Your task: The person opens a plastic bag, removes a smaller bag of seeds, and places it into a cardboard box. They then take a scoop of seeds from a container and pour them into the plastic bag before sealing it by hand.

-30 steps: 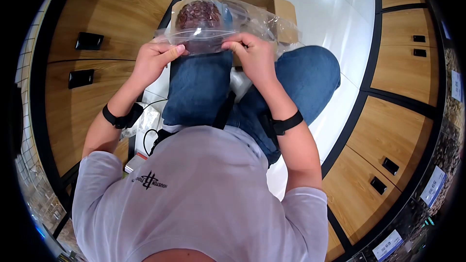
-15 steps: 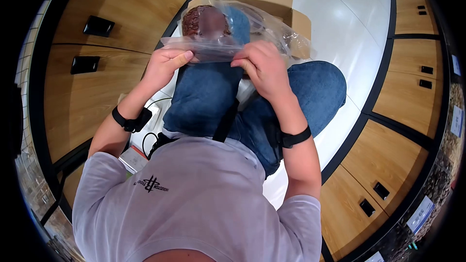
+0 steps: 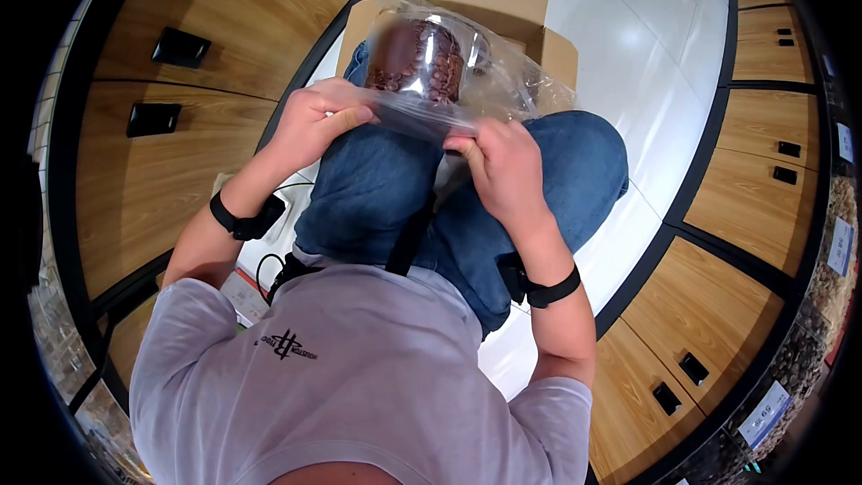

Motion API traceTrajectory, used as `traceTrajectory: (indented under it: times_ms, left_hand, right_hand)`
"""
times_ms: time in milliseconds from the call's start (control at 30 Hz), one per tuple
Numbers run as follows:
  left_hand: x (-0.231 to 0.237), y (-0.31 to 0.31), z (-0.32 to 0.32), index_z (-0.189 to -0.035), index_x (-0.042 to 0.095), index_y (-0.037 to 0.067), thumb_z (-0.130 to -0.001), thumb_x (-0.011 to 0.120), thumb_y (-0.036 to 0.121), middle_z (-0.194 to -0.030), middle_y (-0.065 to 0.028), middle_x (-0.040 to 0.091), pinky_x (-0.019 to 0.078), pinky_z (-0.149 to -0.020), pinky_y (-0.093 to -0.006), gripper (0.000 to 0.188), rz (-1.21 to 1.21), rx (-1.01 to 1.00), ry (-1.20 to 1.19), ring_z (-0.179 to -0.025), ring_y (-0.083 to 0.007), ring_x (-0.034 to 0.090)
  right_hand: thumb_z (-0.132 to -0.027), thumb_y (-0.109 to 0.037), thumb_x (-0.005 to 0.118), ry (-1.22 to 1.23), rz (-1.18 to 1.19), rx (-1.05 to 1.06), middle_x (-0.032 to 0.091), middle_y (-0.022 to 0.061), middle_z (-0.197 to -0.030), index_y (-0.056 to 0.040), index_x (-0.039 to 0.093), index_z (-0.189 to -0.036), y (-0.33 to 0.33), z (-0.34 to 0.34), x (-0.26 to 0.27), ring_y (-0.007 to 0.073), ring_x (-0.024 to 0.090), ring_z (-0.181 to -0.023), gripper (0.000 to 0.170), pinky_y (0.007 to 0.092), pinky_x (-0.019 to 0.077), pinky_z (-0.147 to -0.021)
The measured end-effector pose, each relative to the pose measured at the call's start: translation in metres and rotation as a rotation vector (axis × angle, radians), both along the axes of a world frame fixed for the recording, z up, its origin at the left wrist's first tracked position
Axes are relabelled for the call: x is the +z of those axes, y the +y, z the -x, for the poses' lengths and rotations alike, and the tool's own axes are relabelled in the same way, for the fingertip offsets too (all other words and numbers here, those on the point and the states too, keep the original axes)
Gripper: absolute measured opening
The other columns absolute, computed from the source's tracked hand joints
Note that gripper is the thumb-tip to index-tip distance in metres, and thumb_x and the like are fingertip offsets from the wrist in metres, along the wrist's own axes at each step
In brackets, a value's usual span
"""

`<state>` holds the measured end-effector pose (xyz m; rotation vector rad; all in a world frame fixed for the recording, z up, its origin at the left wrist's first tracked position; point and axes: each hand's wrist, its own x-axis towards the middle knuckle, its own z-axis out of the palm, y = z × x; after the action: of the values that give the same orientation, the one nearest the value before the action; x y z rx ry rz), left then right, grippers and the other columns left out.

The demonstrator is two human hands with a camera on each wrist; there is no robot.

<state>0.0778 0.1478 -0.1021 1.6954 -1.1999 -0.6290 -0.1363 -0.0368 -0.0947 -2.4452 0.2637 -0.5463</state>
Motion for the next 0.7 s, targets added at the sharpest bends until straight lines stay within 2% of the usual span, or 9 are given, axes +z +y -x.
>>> traceTrajectory:
  times_ms: [33,100,200,233,367,533,567,633,700]
  left_hand:
    - [-0.002,0.004,0.0,-0.09,0.077,0.005,-0.086,0.072,0.016,-0.095,-0.0069,0.073,0.0483,-0.083,-0.03,0.013,0.014,0.023,-0.043,-0.088,-0.0199,0.064]
    - [-0.001,0.013,0.0,-0.089,0.077,0.006,-0.085,0.073,0.016,-0.091,-0.0059,0.072,0.0481,-0.081,-0.0299,0.012,-0.05,0.04,-0.123,-0.087,-0.019,0.064]
    - [-0.006,0.016,0.0,-0.088,0.079,0.011,-0.082,0.076,0.021,-0.08,-0.0031,0.069,0.047,-0.078,-0.0298,0.011,-0.058,0.074,-0.182,-0.08,-0.0185,0.061]
    - [-0.008,0.015,0.0,-0.089,0.08,0.016,-0.08,0.078,0.025,-0.072,-0.0012,0.066,0.0459,-0.075,-0.0298,0.012,0.0,0.089,-0.162,-0.073,-0.0191,0.059]
    - [-0.008,0.009,-0.011,-0.086,0.08,0.015,-0.077,0.081,0.024,-0.073,-0.0016,0.069,0.0462,-0.077,-0.0295,0.014,0.011,-0.055,-0.203,-0.074,-0.0192,0.06]
    - [-0.012,0.017,-0.014,-0.083,0.079,0.01,-0.077,0.08,0.016,-0.085,-0.0034,0.074,0.0474,-0.087,-0.0312,0.009,-0.005,-0.039,-0.063,-0.088,-0.0174,0.063]
    - [-0.013,0.018,-0.014,-0.083,0.079,0.01,-0.077,0.08,0.016,-0.085,-0.0034,0.074,0.0474,-0.087,-0.0312,0.009,-0.009,-0.046,-0.067,-0.088,-0.0174,0.063]
    - [-0.016,0.021,-0.011,-0.087,0.078,0.006,-0.082,0.077,0.013,-0.085,-0.006,0.074,0.048,-0.09,-0.0326,0.009,-0.005,0.026,0.2,-0.095,-0.0174,0.063]
    - [-0.022,0.024,-0.006,-0.09,0.075,0.0,-0.088,0.072,0.013,-0.085,-0.0085,0.073,0.0485,-0.09,-0.0318,0.014,-0.013,0.067,0.373,-0.094,-0.0169,0.064]
  right_hand:
    - [-0.087,-0.022,0.07,-0.001,-0.007,-0.003,0.068,0.0059,-0.084,-0.0086,0.071,-0.089,0.002,-0.002,-0.002,0.0216,0.063,-0.077,0.014,0.0321,0.0452,-0.069]
    - [-0.092,-0.018,0.066,0.285,-0.622,-0.133,0.069,0.0069,-0.082,-0.0036,0.07,-0.095,0.005,-0.007,-0.005,0.0164,0.065,-0.074,0.015,0.0282,0.0484,-0.069]
    - [-0.094,-0.014,0.064,0.235,-0.762,-0.125,0.07,0.0073,-0.08,-0.0002,0.07,-0.1,0.006,-0.011,-0.011,0.011,0.064,-0.073,0.016,0.0251,0.0502,-0.069]
    - [-0.094,-0.014,0.064,0.234,-0.767,-0.129,0.07,0.0073,-0.08,-0.0002,0.07,-0.1,0.005,-0.012,-0.014,0.011,0.064,-0.073,0.016,0.0251,0.0502,-0.069]
    - [-0.094,-0.014,0.064,0.167,-0.803,-0.106,0.07,0.0074,-0.081,0.001,0.07,-0.102,0.0,-0.008,-0.021,0.0096,0.063,-0.075,0.018,0.025,0.0508,-0.071]
    - [-0.095,-0.015,0.063,0.178,-0.745,-0.093,0.07,0.0066,-0.081,0.0025,0.069,-0.102,-0.004,-0.008,-0.023,0.0102,0.063,-0.076,0.019,0.0256,0.0512,-0.072]
    - [-0.096,-0.016,0.062,0.196,-0.775,-0.086,0.066,0.0025,-0.079,0.0006,0.069,-0.1,-0.003,-0.008,-0.022,0.0078,0.058,-0.073,0.019,0.0239,0.0477,-0.068]
    - [-0.098,-0.018,0.061,0.207,-0.812,-0.089,0.063,-0.0016,-0.078,-0.0012,0.069,-0.097,-0.002,-0.008,-0.016,0.0055,0.053,-0.07,0.019,0.0222,0.0441,-0.064]
    - [-0.096,-0.016,0.062,0.236,-0.914,-0.066,0.069,0.0056,-0.081,0.0035,0.068,-0.098,0.0,-0.01,-0.01,0.0101,0.063,-0.077,0.021,0.0255,0.0505,-0.072]
